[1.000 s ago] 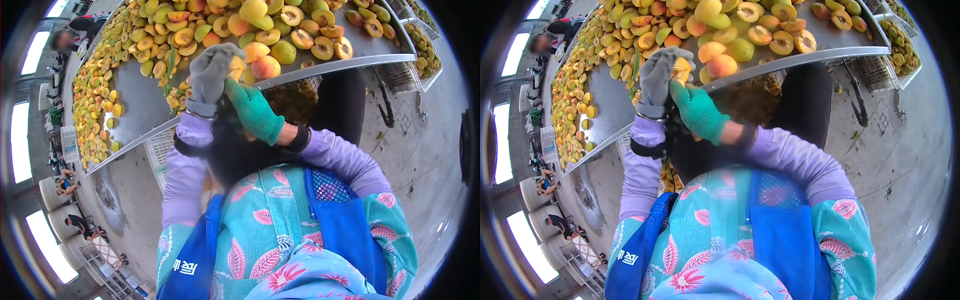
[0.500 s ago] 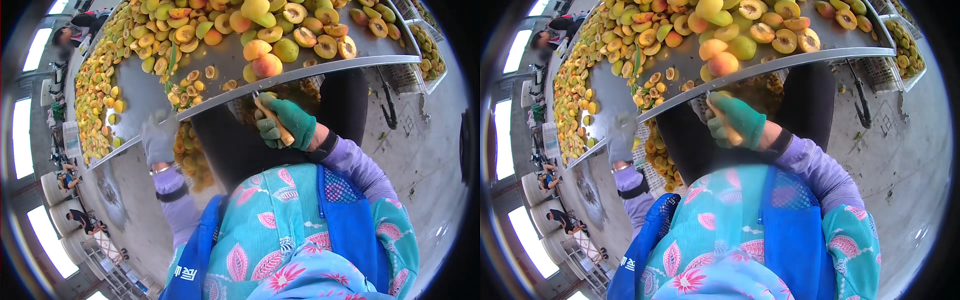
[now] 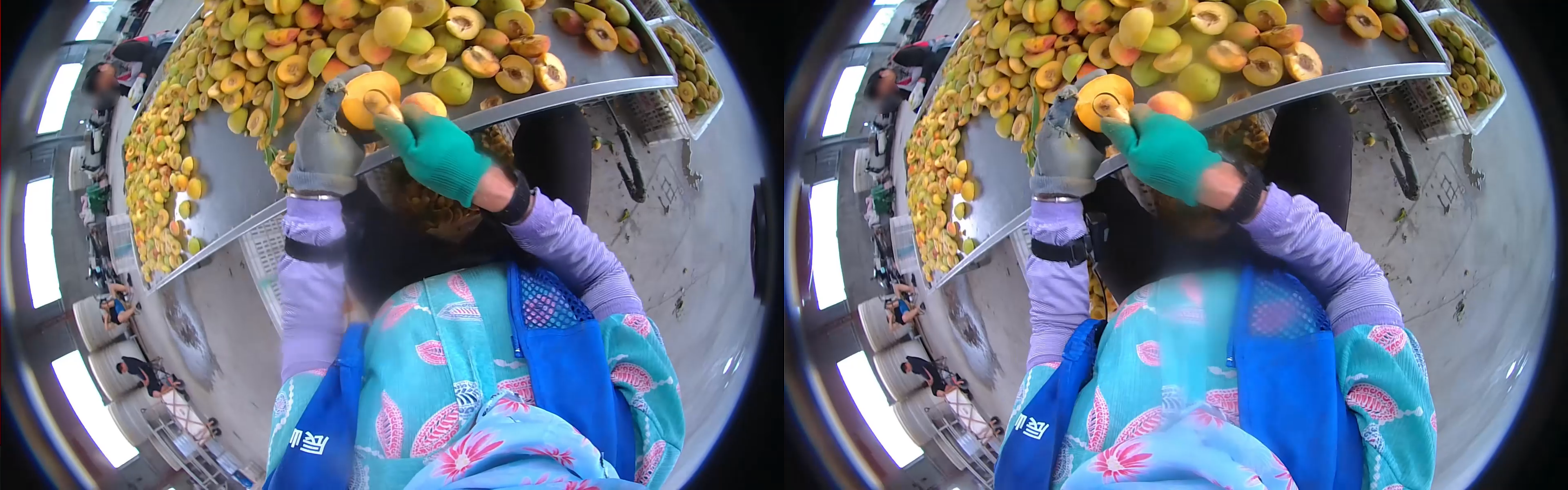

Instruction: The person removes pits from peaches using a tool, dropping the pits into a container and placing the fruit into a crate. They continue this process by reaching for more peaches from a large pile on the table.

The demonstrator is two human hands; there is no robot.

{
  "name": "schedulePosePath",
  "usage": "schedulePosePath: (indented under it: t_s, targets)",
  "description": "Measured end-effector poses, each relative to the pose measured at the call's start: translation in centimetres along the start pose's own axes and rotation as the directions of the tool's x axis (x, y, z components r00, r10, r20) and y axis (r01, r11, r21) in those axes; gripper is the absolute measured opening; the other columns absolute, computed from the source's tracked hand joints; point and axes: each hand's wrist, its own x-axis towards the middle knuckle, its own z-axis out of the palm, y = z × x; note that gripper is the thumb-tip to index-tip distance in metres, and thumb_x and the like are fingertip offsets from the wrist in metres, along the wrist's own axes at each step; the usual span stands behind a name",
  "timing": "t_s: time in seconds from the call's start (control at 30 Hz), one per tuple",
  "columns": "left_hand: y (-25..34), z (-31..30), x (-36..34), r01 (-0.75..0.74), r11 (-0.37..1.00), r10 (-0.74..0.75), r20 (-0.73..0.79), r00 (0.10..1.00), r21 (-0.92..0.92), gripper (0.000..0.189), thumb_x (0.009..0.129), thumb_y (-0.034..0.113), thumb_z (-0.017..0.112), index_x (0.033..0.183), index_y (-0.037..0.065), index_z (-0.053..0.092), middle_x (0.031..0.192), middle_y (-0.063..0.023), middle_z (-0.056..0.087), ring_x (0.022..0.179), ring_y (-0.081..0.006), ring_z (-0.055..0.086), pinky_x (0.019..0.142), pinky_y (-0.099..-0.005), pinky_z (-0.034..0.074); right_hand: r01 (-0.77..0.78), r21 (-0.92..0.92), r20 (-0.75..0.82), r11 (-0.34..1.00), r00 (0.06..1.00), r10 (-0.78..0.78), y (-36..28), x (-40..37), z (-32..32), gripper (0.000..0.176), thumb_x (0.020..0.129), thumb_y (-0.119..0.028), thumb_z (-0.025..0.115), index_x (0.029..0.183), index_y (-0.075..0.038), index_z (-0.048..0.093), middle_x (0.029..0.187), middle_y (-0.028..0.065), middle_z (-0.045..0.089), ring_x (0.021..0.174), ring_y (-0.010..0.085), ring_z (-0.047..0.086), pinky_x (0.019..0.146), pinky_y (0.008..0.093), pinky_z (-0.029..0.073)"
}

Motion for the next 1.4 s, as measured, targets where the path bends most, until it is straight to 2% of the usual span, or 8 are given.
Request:
schedulePosePath:
  t_s: [0.1,0.2,0.53,0.63,0.8,1.13,1.33,1.4]
  targets:
    - [0.6,0.7,-1.2,0.213,0.886,-0.244,-0.023,0.97,-0.412,0.035,0.101,0.024,0.042,0.121,0.0,0.058,0.116,-0.0122,0.063,0.099,-0.0223,0.064,0.083,-0.0329,0.055,-0.026,0.014,0.032,1.0,0.999,0.026,-0.2,-0.5,0.7,0.049,0.099,-0.047,0.043,0.093,-0.001,0.059,0.07,0.012,0.064,0.069,0.0274,0.065,0.065,0.0378,0.051]
    - [-0.3,1.1,-1.6,-0.048,0.997,0.053,-0.071,0.996,0.066,0.041,0.103,0.03,0.037,0.121,-0.002,0.056,0.115,-0.014,0.062,0.097,-0.0215,0.064,0.082,-0.0327,0.054,0.008,0.018,0.012,1.0,1.0,-0.008,0.0,-1.0,1.0,0.049,0.099,-0.046,0.043,0.092,0.0,0.059,0.063,0.01,0.062,0.062,0.0268,0.064,0.063,0.0373,0.051]
    - [-1.9,2.6,-2.6,0.2,0.639,-0.292,0.006,0.956,-0.743,0.059,0.098,0.051,0.04,0.128,0.0,0.049,0.117,-0.0182,0.058,0.102,-0.0289,0.06,0.091,-0.043,0.05,0.038,0.191,-0.122,0.981,0.992,-0.014,0.6,-1.1,4.5,0.044,0.098,-0.042,0.049,0.099,0.0,0.063,0.071,0.0098,0.06,0.065,0.0203,0.06,0.059,0.035,0.047]
    - [-2.1,3.4,-2.7,0.229,0.397,-0.383,0.066,0.921,-0.889,0.06,0.098,0.052,0.038,0.128,0.0,0.047,0.119,-0.0233,0.057,0.103,-0.0374,0.059,0.093,-0.0514,0.048,-0.331,0.263,0.204,0.906,0.937,0.283,-0.8,-0.6,2.5,0.047,0.098,-0.044,0.047,0.1,0.001,0.062,0.072,0.0151,0.063,0.067,0.0283,0.063,0.063,0.0387,0.048]
    - [-1.1,3.3,-2.9,0.253,0.528,-0.37,0.048,0.928,-0.811,0.059,0.098,0.051,0.039,0.128,0.001,0.048,0.117,-0.023,0.059,0.102,-0.0342,0.06,0.093,-0.047,0.049,0.192,-0.225,0.052,0.955,0.981,-0.185,0.0,-1.5,1.1,0.046,0.099,-0.042,0.041,0.101,0.001,0.058,0.072,0.0183,0.064,0.072,0.0317,0.065,0.062,0.0396,0.051]
    - [0.2,0.9,-2.8,0.193,0.921,-0.212,-0.018,0.977,-0.339,0.038,0.099,0.031,0.051,0.115,-0.001,0.061,0.101,-0.0085,0.067,0.095,-0.0167,0.063,0.082,-0.0291,0.051,0.014,-0.235,0.249,0.972,0.967,0.047,0.5,-1.3,0.9,0.046,0.099,-0.043,0.042,0.1,-0.001,0.06,0.077,0.0199,0.064,0.074,0.0333,0.064,0.069,0.0413,0.05]
    - [2.8,0.8,-2.3,0.184,0.875,-0.215,-0.019,0.976,-0.449,0.035,0.099,0.028,0.052,0.117,-0.001,0.062,0.105,-0.0095,0.067,0.096,-0.0166,0.063,0.084,-0.0286,0.051,-0.062,0.493,0.049,0.868,0.998,0.043,2.5,-3.5,6.3,0.044,0.098,-0.043,0.046,0.095,-0.002,0.062,0.074,0.0061,0.061,0.064,0.0168,0.055,0.057,0.031,0.045]
    - [1.4,0.4,-2.6,0.119,0.856,-0.171,-0.058,0.984,-0.503,0.038,0.098,0.03,0.054,0.12,0.0,0.06,0.104,-0.0086,0.067,0.096,-0.0161,0.063,0.085,-0.0279,0.051,-0.331,0.599,0.397,0.729,0.914,0.089,1.2,-2.6,2.4,0.039,0.098,-0.042,0.048,0.091,-0.005,0.059,0.07,0.0044,0.057,0.054,0.0141,0.051,0.048,0.0285,0.041]
